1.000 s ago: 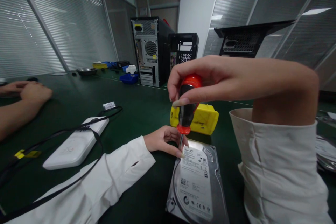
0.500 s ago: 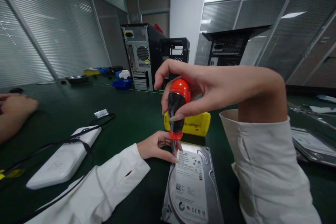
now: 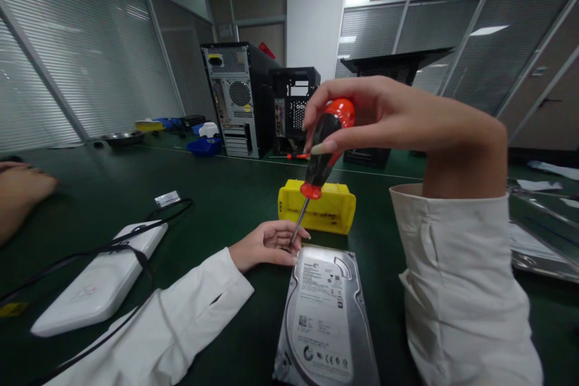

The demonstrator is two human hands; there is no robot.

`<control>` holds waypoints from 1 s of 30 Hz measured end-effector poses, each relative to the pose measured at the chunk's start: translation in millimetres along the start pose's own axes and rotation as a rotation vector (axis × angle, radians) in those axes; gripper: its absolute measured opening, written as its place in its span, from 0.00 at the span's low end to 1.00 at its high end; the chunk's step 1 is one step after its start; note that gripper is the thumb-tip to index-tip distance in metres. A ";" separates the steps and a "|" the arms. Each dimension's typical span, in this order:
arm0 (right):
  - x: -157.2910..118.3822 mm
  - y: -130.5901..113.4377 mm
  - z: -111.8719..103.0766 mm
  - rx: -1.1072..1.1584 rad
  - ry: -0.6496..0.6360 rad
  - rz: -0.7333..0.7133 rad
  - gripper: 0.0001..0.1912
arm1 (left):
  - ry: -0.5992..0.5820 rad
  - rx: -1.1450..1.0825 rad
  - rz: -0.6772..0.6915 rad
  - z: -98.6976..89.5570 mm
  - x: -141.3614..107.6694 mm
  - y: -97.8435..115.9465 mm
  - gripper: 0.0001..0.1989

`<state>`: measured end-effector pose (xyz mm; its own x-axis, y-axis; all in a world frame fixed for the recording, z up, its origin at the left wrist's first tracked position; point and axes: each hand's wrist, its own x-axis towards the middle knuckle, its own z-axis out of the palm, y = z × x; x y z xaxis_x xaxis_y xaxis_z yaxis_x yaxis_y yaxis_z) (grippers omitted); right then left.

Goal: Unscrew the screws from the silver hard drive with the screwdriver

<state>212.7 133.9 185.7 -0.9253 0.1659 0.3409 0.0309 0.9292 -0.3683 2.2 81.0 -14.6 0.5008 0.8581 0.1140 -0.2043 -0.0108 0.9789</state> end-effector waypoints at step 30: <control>30.6 23.5 26.7 -0.274 -0.115 0.284 0.18 | 0.624 1.065 -0.003 4.8 -0.1 -4.1 0.17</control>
<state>175.0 151.9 164.3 -0.9013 0.4047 0.1546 0.3760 0.9080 -0.1850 7.0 78.5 -17.9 -0.0468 0.9537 0.2971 0.7297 -0.1705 0.6622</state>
